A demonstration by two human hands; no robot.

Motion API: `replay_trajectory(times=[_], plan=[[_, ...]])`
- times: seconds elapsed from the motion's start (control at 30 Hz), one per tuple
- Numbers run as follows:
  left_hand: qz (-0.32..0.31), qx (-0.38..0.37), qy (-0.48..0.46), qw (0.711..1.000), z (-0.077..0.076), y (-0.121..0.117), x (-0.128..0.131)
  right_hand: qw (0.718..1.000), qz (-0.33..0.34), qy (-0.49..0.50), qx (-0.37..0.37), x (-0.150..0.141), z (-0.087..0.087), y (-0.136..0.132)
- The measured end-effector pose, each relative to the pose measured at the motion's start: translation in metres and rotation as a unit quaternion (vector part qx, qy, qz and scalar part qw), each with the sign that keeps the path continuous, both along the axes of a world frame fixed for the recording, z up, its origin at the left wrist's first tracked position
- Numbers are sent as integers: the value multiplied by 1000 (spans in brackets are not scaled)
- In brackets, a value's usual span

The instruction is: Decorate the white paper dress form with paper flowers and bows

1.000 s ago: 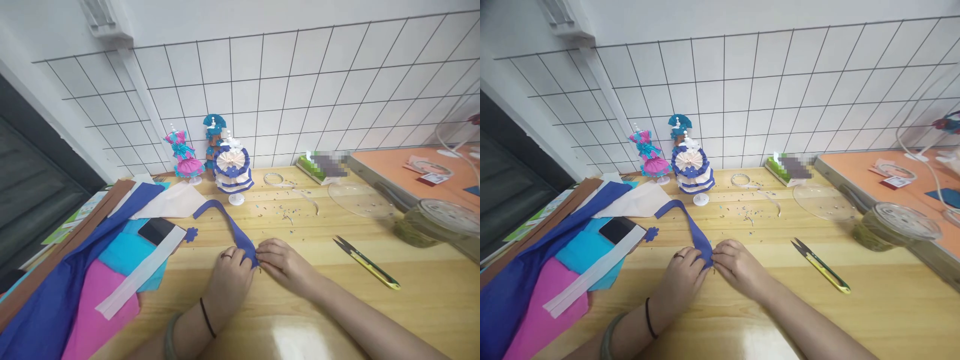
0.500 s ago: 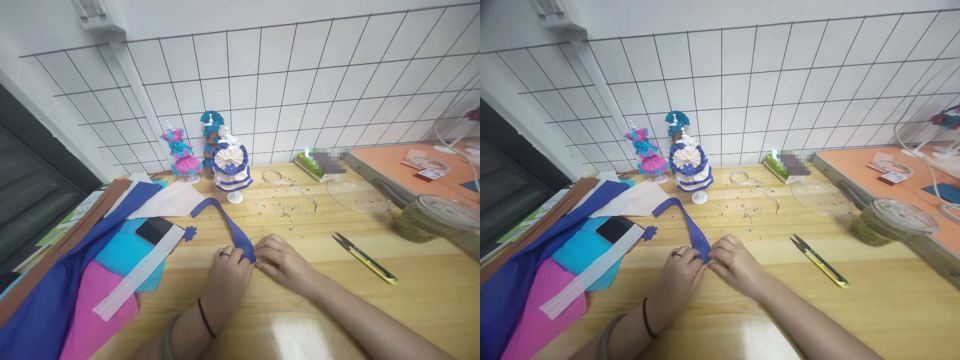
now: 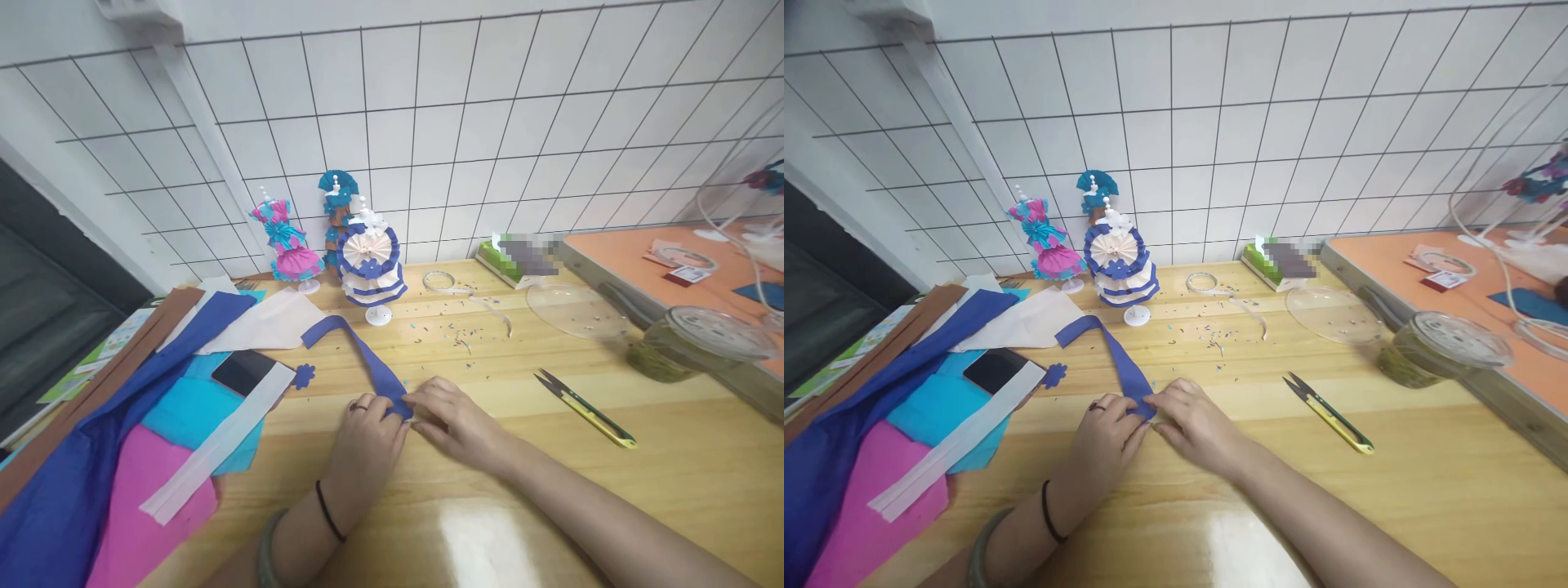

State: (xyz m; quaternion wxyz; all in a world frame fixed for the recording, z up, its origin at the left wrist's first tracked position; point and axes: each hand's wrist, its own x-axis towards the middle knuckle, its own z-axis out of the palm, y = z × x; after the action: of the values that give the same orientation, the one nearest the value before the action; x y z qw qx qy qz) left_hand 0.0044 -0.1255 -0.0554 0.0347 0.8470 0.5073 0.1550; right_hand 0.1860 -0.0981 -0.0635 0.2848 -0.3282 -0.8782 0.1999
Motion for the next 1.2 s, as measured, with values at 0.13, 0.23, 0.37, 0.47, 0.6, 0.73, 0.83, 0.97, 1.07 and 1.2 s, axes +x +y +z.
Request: replay_trajectory(times=[0.13, 0.23, 0.37, 0.47, 0.6, 0.73, 0.83, 0.97, 1.07, 1.2], plan=[[2, -6, -11, 1000, 1, 0, 1, 1000, -6, -3, -7, -3, -5, 1], [0, -20, -33, 999, 1, 1, -1, 999, -24, -10, -20, -3, -5, 1], [13, -43, -77, 996, 0, 2, -4, 998, -37, -2, -49, -1, -3, 1], [11, -46, -102, 994, -2, 4, -6, 997, -43, 27, -64, -1, -3, 1], [8, -47, -117, 992, -5, 5, -7, 994, -48, 60, -77, -2, -3, 0], [8, -58, -115, 992, -7, 5, -8, 994, -37, 65, -85, -3, -2, -1], [5, -61, -117, 991, -7, 5, -8, 994, -40, 57, -84, -2, -2, -1], [7, -68, -116, 991, -7, 5, -8, 995, -44, 40, -79, -3, -3, -2], [13, -78, -118, 990, -6, 5, -7, 995, -48, 34, -76, -5, -4, -1], [24, -86, -134, 987, -7, 6, -8, 995, -58, 30, -71, -5, -4, 1]])
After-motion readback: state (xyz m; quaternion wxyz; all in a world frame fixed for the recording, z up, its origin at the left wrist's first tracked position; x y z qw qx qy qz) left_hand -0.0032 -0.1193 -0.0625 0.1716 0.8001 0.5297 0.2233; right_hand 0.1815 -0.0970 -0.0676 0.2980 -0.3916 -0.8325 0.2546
